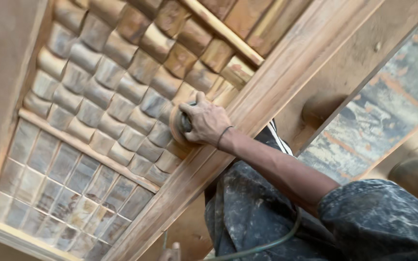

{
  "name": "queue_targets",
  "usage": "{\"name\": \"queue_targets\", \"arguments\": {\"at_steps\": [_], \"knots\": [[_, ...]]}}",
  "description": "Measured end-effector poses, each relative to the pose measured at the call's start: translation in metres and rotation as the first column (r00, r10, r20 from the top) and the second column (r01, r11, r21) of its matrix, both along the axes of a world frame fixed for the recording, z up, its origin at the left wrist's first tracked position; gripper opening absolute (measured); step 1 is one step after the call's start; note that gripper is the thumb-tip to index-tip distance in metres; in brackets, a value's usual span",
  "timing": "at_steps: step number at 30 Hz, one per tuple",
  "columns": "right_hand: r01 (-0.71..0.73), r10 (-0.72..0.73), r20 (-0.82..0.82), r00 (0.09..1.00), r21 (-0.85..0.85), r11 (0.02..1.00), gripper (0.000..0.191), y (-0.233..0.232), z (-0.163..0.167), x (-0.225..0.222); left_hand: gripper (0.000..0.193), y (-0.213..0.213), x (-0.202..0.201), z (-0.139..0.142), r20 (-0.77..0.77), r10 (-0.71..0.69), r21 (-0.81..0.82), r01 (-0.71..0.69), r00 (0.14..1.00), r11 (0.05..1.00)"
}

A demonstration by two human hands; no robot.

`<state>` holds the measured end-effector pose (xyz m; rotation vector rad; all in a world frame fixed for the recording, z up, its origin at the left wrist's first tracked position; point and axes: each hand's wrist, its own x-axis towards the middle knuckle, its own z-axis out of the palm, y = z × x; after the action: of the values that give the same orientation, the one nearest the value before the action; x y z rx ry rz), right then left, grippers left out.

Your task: The person uses a handheld orbital sander to smooth the surface of a large wooden panel with a raised woven pattern. The left hand rests on the panel for stability while the right hand moves the sander across the textured surface.

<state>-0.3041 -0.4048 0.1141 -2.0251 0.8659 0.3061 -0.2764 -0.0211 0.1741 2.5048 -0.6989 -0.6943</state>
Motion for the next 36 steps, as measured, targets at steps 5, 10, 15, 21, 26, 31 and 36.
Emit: {"name": "queue_targets", "arguments": {"at_steps": [5,10,15,21,26,31,36], "knots": [[0.09,-0.087,0.023,0.996,-0.32,0.943,0.047,0.007,0.008,0.0,0.031,0.063,0.043,-0.012,0.097,0.214,-0.127,-0.201,0.972,0.971],[0.094,-0.089,0.034,0.995,-0.489,0.867,0.049,-0.007,0.007,0.015,0.042,0.057,0.06,-0.025,0.384,0.062,-0.097,-0.027,0.921,0.995],[-0.088,0.026,-0.127,0.992,-0.506,0.858,0.055,-0.002,-0.008,0.052,0.042,0.063,0.075,0.0,0.412,0.236,-0.24,-0.145,0.88,0.96],[-0.183,0.108,-0.214,0.971,-0.372,0.91,0.061,-0.007,-0.003,0.057,0.026,0.093,0.081,-0.04,0.412,0.304,-0.248,-0.215,0.859,0.944],[-0.072,-0.103,-0.316,0.943,-0.496,0.866,0.065,-0.048,-0.007,0.046,0.079,0.105,0.061,-0.098,0.356,0.257,-0.006,-0.273,0.898,0.962],[-0.296,0.205,-0.224,0.953,-0.533,0.792,0.053,-0.019,-0.023,0.052,0.11,0.106,0.056,-0.124,0.064,0.24,0.24,-0.248,0.969,0.938],[-0.231,0.036,-0.373,0.927,-0.492,0.839,0.047,-0.04,0.003,0.06,0.124,0.11,0.06,-0.131,-0.1,0.199,0.282,-0.164,0.975,0.945]]}}
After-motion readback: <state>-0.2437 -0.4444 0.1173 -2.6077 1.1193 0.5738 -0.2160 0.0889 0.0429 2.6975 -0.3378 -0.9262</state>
